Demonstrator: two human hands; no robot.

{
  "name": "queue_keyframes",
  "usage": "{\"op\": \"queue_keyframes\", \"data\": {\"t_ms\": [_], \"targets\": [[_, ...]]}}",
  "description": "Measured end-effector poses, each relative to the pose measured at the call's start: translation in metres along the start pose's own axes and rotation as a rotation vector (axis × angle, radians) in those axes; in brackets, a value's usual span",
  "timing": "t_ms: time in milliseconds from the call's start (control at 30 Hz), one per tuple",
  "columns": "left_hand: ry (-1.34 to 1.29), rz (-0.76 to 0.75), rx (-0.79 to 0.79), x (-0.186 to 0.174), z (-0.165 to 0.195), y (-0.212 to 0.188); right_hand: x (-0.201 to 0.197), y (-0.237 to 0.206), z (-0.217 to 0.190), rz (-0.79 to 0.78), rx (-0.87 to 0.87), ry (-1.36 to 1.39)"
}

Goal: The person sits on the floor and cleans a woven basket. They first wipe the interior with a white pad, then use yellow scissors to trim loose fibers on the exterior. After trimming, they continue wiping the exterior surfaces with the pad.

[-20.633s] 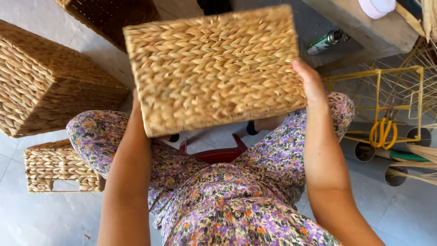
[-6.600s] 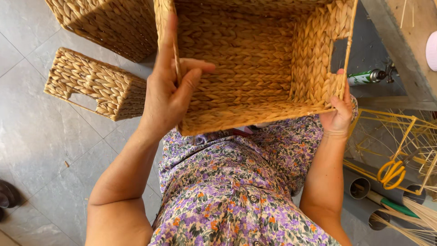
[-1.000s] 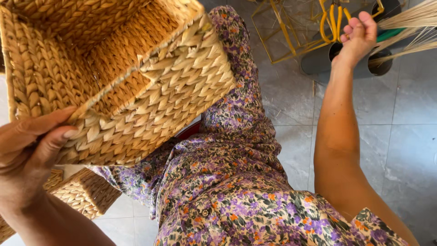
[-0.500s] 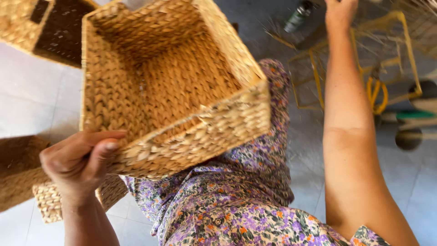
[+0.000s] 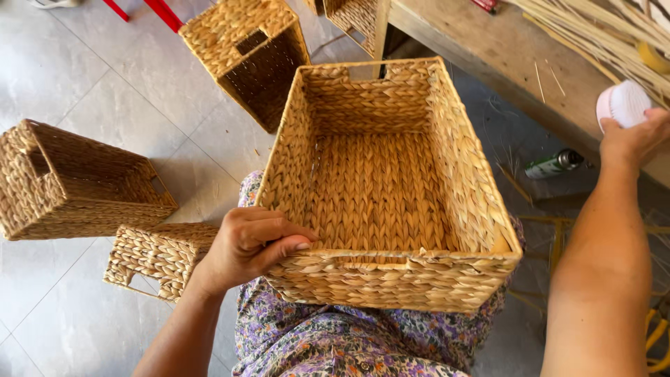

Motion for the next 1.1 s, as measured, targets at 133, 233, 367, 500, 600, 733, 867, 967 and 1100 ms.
{"op": "queue_keyframes", "data": {"t_ms": [133, 233, 367, 500, 600, 733, 867, 967, 1100], "targets": [[-0.031, 0.059, 0.046, -0.004, 0.003, -0.005, -0.003, -0.004, -0.001, 0.039, 0.001, -0.006], [-0.033, 0.164, 0.054, -0.008, 0.004, -0.012, -0.012, -0.02, -0.002, 0.104, 0.049, 0.17], [-0.139, 0.409, -0.036, -0.015, -0.003, -0.028, -0.009, -0.071, -0.013, -0.152, 0.115, 1.299], [-0.082, 0.704, 0.038, -0.029, 0.003, -0.052, -0.049, -0.172, -0.027, -0.426, 0.216, 1.549], [-0.175, 0.838, -0.12, -0.033, -0.009, -0.068, -0.085, -0.257, -0.049, -0.441, 0.399, 1.748], [-0.169, 0.863, -0.02, -0.027, -0.005, -0.085, -0.123, -0.329, -0.096, -0.45, 0.251, 1.622], [-0.299, 0.714, 0.0, -0.007, -0.006, -0.102, -0.135, -0.346, -0.11, -0.472, 0.239, 1.558], [-0.422, 0.614, 0.003, -0.006, -0.01, -0.108, -0.13, -0.357, -0.104, -0.516, 0.327, 1.558], [-0.438, 0.559, -0.008, -0.015, -0.011, -0.107, -0.129, -0.378, -0.094, -0.515, 0.379, 1.577]]}}
Point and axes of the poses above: each hand's wrist, its own y-axis towards the middle knuckle, its own x-axis out of the palm, z = x × y, the point moved 7 cm from there along y, towards the middle knuckle, and after that the axes turned 2 degrees about x, right-handed, at the moved point
